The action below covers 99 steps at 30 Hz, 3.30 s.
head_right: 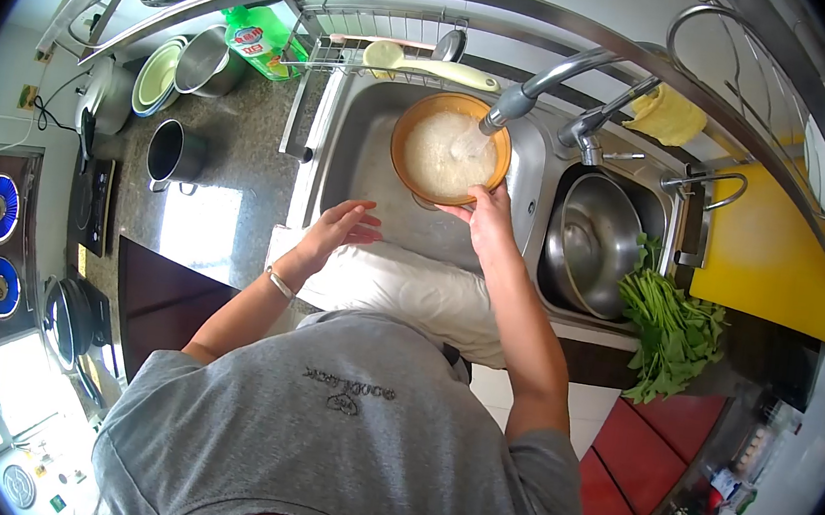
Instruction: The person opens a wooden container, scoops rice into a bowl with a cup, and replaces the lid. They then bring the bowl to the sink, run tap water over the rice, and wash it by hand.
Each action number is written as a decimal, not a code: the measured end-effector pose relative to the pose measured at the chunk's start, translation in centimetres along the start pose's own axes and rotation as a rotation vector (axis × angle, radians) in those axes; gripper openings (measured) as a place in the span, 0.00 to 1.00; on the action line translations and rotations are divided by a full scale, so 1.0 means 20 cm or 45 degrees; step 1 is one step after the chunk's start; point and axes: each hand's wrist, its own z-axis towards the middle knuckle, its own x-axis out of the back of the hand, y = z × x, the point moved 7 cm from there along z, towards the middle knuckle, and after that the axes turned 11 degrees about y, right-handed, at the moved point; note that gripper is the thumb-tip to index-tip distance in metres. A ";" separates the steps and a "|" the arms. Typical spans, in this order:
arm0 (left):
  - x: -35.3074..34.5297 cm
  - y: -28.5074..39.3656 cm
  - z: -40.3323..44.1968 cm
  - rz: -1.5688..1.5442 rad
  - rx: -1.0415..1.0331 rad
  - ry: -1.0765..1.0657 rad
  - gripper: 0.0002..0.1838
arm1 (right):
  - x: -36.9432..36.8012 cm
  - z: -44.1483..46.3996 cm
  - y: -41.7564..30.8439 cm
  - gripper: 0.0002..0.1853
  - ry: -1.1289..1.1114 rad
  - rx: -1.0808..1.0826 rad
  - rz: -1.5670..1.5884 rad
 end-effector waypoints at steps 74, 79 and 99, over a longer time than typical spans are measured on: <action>-1.01 -0.29 -0.29 1.204 -1.401 -0.430 0.17 | 0.11 -0.18 0.01 0.20 0.047 0.038 0.022; -1.03 -0.23 -0.38 1.271 -1.370 -0.773 0.22 | 0.11 -0.16 0.02 0.21 0.028 0.030 -0.008; -0.39 0.19 0.23 -0.360 -0.007 -0.014 0.24 | 0.34 -0.07 -0.30 0.40 0.227 0.219 -0.462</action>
